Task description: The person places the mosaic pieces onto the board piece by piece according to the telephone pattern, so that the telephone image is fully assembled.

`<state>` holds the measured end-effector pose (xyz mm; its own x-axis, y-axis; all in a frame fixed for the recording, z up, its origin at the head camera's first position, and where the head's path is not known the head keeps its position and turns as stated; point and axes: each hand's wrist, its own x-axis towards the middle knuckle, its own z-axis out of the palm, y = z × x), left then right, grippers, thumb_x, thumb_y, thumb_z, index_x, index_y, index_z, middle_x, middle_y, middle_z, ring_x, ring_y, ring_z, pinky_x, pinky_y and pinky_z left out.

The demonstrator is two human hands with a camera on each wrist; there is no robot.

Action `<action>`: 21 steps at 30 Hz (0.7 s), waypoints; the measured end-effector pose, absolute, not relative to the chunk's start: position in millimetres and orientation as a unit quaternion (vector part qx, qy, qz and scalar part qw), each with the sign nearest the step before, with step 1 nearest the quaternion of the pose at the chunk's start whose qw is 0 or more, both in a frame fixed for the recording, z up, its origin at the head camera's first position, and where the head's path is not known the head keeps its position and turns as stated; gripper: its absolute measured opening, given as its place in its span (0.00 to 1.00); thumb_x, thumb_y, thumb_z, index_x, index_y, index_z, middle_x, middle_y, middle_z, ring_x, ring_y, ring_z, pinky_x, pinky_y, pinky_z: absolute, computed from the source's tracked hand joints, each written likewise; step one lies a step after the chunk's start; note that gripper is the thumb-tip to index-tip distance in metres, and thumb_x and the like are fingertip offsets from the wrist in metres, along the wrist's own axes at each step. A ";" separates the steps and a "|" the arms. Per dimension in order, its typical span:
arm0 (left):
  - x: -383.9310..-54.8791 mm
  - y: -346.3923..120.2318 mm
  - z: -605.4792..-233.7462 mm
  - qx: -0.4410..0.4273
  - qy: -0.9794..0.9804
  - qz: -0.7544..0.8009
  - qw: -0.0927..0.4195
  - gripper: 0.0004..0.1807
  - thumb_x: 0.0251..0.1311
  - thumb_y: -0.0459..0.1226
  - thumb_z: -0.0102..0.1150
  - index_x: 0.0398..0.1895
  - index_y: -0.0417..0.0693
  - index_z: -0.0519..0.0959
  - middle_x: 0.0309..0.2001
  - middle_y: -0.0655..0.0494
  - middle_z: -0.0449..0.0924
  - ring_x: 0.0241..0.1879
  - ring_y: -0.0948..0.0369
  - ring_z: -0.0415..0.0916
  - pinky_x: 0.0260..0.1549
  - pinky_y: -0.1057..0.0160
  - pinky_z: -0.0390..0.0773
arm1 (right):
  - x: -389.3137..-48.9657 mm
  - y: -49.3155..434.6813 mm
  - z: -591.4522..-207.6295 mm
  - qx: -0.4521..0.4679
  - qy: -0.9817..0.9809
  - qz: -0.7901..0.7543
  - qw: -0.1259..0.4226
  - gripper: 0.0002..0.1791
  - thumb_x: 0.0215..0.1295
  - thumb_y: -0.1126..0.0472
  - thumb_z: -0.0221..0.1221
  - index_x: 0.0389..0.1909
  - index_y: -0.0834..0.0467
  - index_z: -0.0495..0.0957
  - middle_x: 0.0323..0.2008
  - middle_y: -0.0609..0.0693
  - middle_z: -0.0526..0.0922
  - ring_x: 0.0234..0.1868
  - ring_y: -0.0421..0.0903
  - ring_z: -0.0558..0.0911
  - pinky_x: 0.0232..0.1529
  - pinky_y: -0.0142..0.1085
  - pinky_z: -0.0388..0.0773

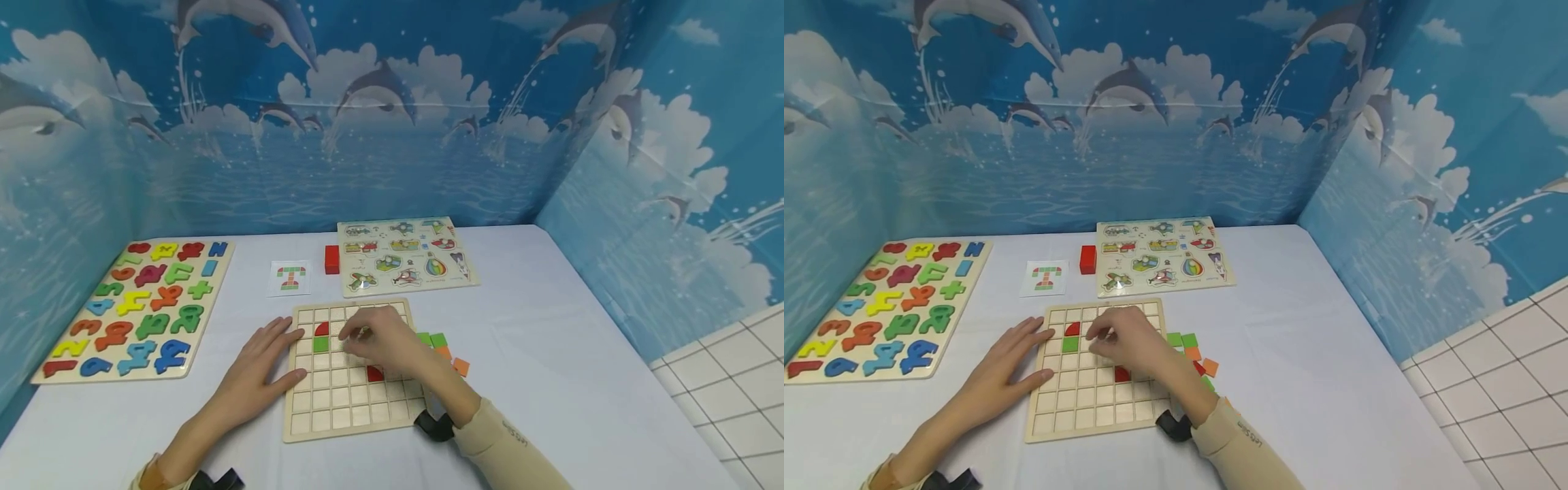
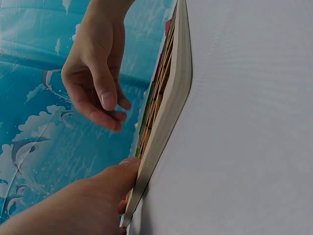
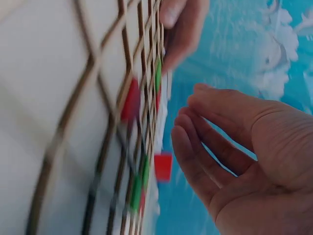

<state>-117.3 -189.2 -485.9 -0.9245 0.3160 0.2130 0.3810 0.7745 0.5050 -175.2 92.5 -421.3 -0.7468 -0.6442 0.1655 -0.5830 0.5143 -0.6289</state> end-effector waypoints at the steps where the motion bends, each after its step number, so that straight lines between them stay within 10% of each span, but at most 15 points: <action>1: -117.4 -189.5 -485.9 -0.185 -0.940 -0.280 0.059 0.38 0.67 0.55 0.68 0.76 0.54 0.70 0.82 0.48 0.60 0.83 0.46 0.52 0.81 0.39 0.51 | -175.8 101.4 -419.9 -0.347 0.868 -0.353 0.042 0.06 0.68 0.63 0.70 0.44 0.56 0.90 0.40 0.44 0.90 0.41 0.39 0.85 0.45 0.32 0.87; 21: -117.9 -189.9 -490.0 -0.174 -0.941 -0.288 0.046 0.39 0.68 0.59 0.65 0.78 0.58 0.68 0.83 0.52 0.57 0.84 0.48 0.50 0.82 0.39 0.50 | -181.3 205.6 -445.0 -0.185 0.921 -0.340 0.054 0.16 0.59 0.60 0.78 0.48 0.50 0.89 0.47 0.42 0.87 0.49 0.44 0.84 0.61 0.49 0.84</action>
